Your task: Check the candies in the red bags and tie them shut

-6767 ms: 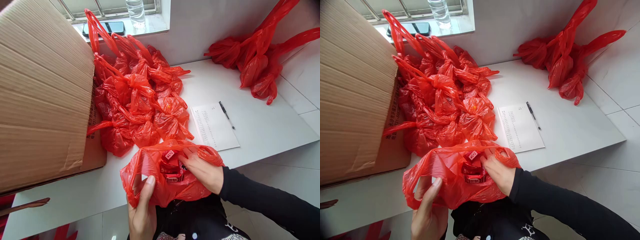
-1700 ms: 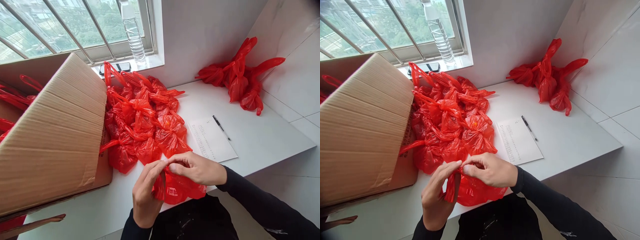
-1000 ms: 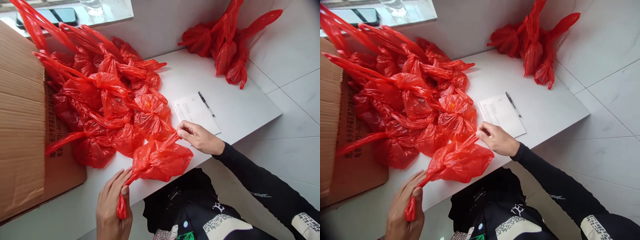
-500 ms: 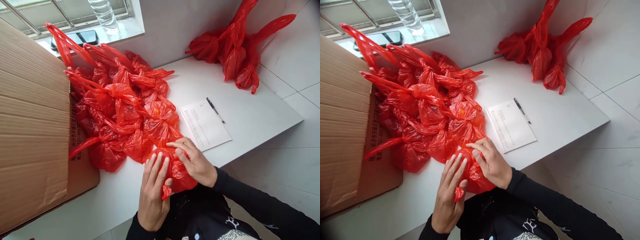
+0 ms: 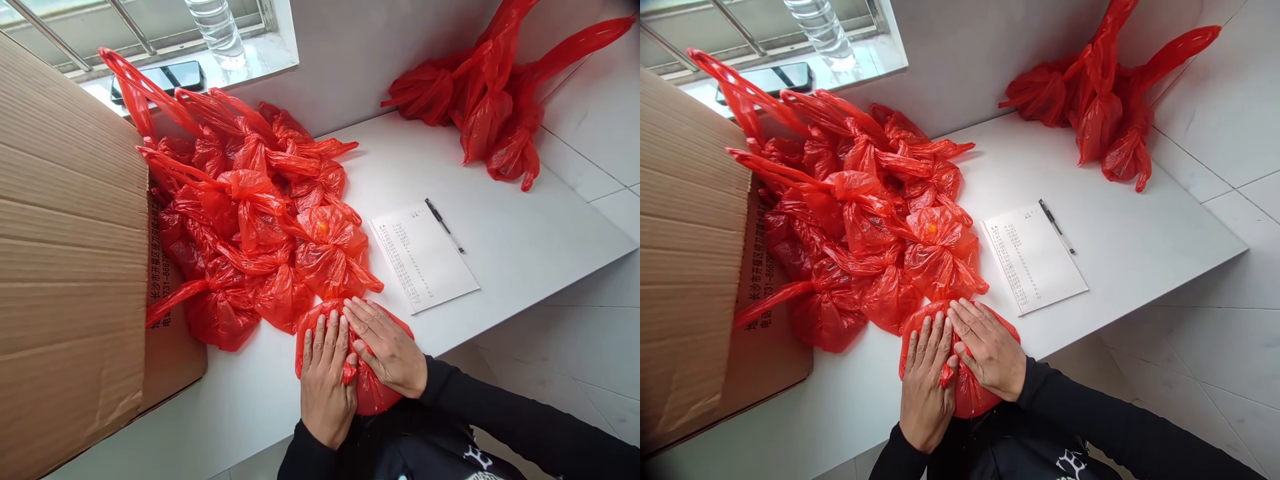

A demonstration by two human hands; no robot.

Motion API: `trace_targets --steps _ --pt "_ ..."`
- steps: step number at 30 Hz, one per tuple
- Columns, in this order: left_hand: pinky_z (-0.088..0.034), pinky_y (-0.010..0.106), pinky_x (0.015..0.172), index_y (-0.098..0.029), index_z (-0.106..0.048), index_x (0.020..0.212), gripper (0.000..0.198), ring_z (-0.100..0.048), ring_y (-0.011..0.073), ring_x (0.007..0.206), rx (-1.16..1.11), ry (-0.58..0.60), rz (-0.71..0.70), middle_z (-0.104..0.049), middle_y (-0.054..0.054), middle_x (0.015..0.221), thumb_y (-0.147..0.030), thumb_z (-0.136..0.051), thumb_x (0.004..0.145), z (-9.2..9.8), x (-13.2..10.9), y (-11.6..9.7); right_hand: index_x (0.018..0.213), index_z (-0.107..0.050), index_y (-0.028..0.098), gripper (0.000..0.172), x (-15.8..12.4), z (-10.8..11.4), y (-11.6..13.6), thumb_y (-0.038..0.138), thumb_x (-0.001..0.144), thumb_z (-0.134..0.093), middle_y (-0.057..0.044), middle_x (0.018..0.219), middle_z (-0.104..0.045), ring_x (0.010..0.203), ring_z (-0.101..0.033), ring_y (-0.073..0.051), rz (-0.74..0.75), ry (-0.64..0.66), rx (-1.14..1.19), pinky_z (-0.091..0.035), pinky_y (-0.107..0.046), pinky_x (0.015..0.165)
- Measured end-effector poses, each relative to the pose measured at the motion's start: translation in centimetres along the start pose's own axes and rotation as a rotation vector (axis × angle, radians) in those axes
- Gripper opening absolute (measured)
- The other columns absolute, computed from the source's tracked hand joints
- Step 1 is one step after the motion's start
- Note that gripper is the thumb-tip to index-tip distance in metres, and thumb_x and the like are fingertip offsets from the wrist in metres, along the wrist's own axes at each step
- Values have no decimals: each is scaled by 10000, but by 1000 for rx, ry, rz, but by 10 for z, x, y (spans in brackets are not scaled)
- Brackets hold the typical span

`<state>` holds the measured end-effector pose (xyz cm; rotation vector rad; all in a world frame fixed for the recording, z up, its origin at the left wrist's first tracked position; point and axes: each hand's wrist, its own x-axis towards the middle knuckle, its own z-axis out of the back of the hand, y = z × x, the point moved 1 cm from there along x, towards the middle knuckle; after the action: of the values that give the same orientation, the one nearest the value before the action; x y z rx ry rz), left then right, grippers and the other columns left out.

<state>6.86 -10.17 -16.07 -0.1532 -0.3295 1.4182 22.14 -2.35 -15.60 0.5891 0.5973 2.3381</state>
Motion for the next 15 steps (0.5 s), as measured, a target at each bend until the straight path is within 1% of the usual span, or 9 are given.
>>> trace_targets --steps 3,5,7,8,9,11,12,13,15 --pt "-138 450 1258 -157 -260 1572 629 -224 253 1532 -17 14 -6 -308 85 1642 -177 -450 973 4 0 -1 1588 -258 138 591 -1 4 1 227 1025 -416 -164 1573 -418 1487 -333 -293 -6 26 38 -392 -560 1169" --pt "-152 464 1256 -155 -256 1572 610 -185 264 1542 -80 -13 23 -263 97 1657 -167 -421 985 16 -1 -5 1579 -276 158 571 -3 14 7 211 1027 -412 -155 1554 -442 1480 -337 -297 -6 -8 112 -355 -582 1179" --pt "-182 495 1244 -174 -263 1571 579 -156 287 1546 -195 -83 97 -216 104 1668 -173 -374 1003 34 -3 -8 1511 -396 203 475 -5 28 17 217 1037 -387 -131 1493 -501 1435 -393 -299 -23 -91 236 -327 -602 1175" --pt "-212 503 1230 -195 -282 1565 554 -186 292 1535 -250 -133 140 -238 105 1656 -193 -341 1014 44 -6 -9 1448 -468 226 415 -6 35 22 228 1045 -368 -118 1442 -541 1395 -435 -298 -47 -140 315 -330 -601 1162" --pt "-257 496 1206 -220 -335 1544 519 -255 291 1505 -289 -190 193 -299 106 1620 -222 -317 1025 53 -8 -9 1375 -524 242 367 -7 42 26 240 1053 -347 -109 1376 -581 1340 -482 -293 -77 -187 398 -353 -591 1135" --pt "-357 461 1106 -248 -526 1398 428 -447 270 1340 -322 -312 295 -495 111 1423 -266 -299 1036 67 -14 -5 1247 -577 254 317 -7 51 32 255 1066 -317 -95 1195 -650 1177 -573 -276 -141 -260 529 -422 -546 1035" --pt "-395 439 1030 -246 -614 1252 374 -515 256 1215 -332 -359 342 -565 105 1273 -271 -311 1035 71 -17 -2 1195 -583 254 300 -6 54 32 260 1069 -311 -86 1099 -664 1084 -597 -266 -169 -280 562 -443 -522 973" --pt "-415 416 945 -238 -647 1085 326 -551 240 1086 -344 -391 379 -595 90 1117 -262 -327 1032 74 -20 3 1148 -582 252 286 -4 56 30 264 1072 -307 -76 1015 -662 997 -604 -256 -189 -292 571 -450 -501 914" --pt "-409 371 796 -226 -568 854 274 -554 207 882 -365 -398 418 -567 54 885 -226 -352 1023 75 -27 13 1036 -561 243 273 -1 58 22 272 1075 -292 -57 888 -632 854 -584 -233 -202 -297 536 -435 -469 823"
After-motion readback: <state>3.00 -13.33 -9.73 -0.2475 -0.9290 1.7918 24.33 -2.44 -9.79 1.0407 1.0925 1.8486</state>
